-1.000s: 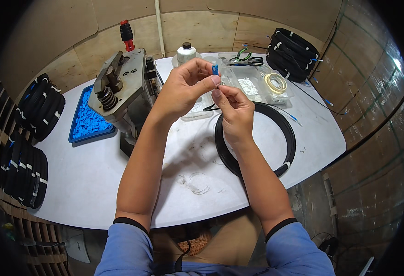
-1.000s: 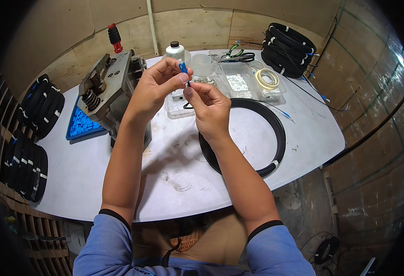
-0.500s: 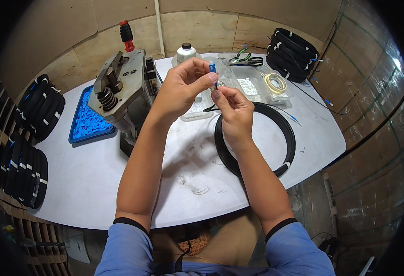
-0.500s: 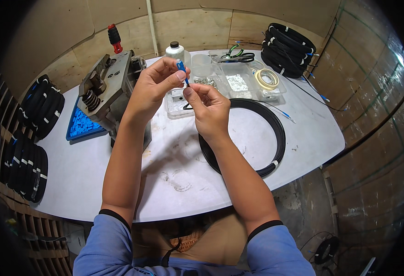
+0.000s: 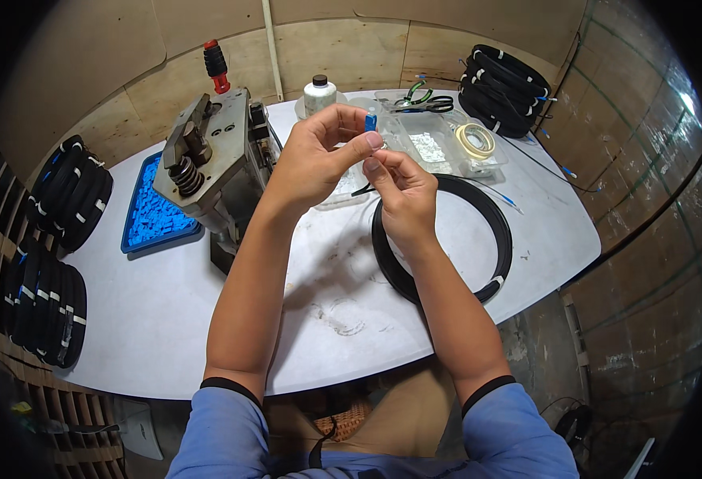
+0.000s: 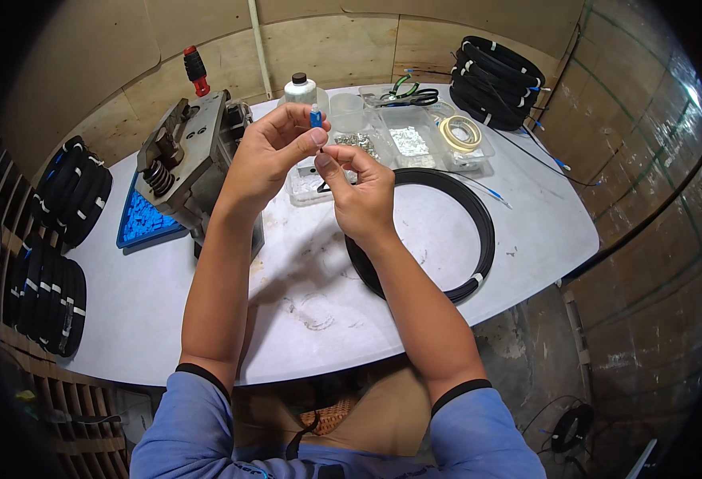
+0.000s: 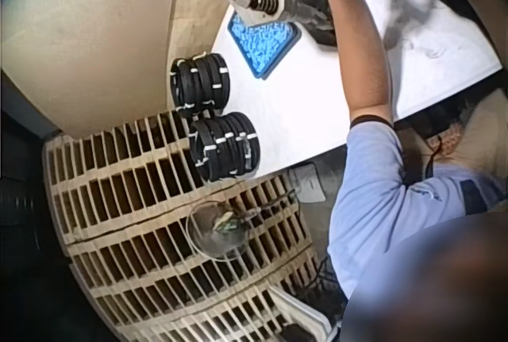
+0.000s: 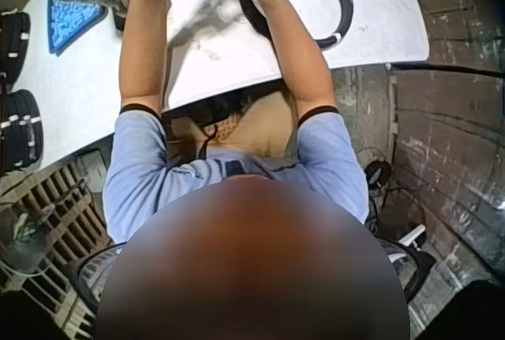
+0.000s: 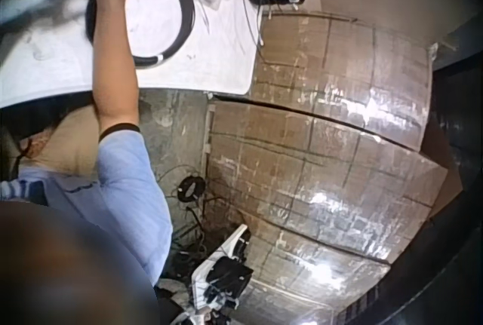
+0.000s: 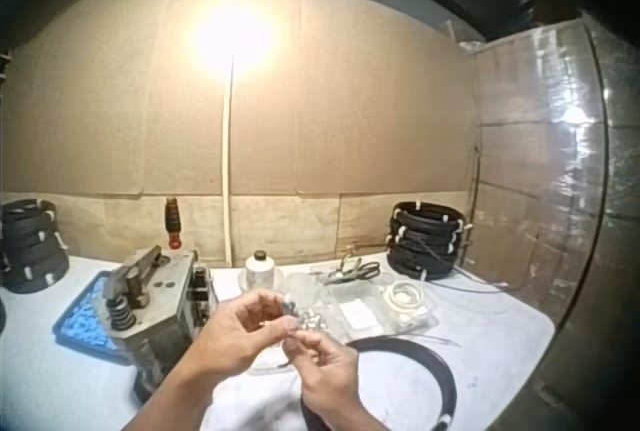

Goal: Assembling an electrical wire connector by inserting wires into a blue housing and using a press machine at a workbench.

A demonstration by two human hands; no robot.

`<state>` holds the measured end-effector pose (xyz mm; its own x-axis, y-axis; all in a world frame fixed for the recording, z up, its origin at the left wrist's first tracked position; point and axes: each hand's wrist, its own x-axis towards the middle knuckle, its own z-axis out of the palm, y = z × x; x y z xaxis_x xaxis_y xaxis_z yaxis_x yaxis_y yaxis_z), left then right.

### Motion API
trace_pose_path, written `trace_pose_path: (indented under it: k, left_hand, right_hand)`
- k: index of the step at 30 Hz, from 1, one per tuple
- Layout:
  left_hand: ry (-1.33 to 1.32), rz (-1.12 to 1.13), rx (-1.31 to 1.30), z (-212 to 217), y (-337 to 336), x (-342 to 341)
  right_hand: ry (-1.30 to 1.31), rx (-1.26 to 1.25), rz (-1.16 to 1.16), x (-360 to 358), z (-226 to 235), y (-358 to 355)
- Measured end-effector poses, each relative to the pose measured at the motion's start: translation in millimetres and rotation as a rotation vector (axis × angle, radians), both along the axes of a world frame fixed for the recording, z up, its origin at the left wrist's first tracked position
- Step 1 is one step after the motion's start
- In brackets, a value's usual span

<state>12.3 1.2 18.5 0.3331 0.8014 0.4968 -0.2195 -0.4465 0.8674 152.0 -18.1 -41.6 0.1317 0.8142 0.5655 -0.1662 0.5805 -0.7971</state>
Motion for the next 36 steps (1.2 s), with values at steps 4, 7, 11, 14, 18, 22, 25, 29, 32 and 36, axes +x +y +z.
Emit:
trace_pose_path:
  k: [4, 7, 11, 14, 18, 22, 25, 29, 32, 36]
  left_hand:
    - [0.064, -0.02, -0.049, 6, -4, -3]
    - [0.017, -0.116, -0.137, 7, -5, -7]
    - [-0.005, -0.141, -0.136, 1, 3, -9]
    - [-0.066, -0.13, -0.212, -1, 3, -6]
    - [-0.105, -0.235, -0.274, -4, 5, -5]
    - [-0.149, -0.259, -0.283, -7, 9, -8]
    - [-0.158, -0.276, -0.318, -7, 9, -5]
    - [-0.159, -0.306, -0.316, -10, 13, -7]
    - [-0.165, -0.292, -0.331, -10, 13, -8]
    - [-0.157, -0.275, -0.358, -12, 15, -7]
  right_hand:
    - [0.0, -0.05, 0.172, 4, 6, -3]
    - [0.082, -0.124, 0.3, 8, 9, -2]
    - [0.116, -0.145, 0.372, 12, 6, 0]
    - [0.149, -0.181, 0.394, 12, 4, 2]
    - [0.173, -0.18, 0.383, 13, 4, 2]
    - [0.168, -0.186, 0.347, 11, 6, 0]
    - [0.157, -0.161, 0.329, 13, 5, 1]
    - [0.116, -0.142, 0.29, 12, 4, 2]
    - [0.095, -0.142, 0.266, 11, 4, 1]
    - [0.058, -0.13, 0.224, 11, 5, -1]
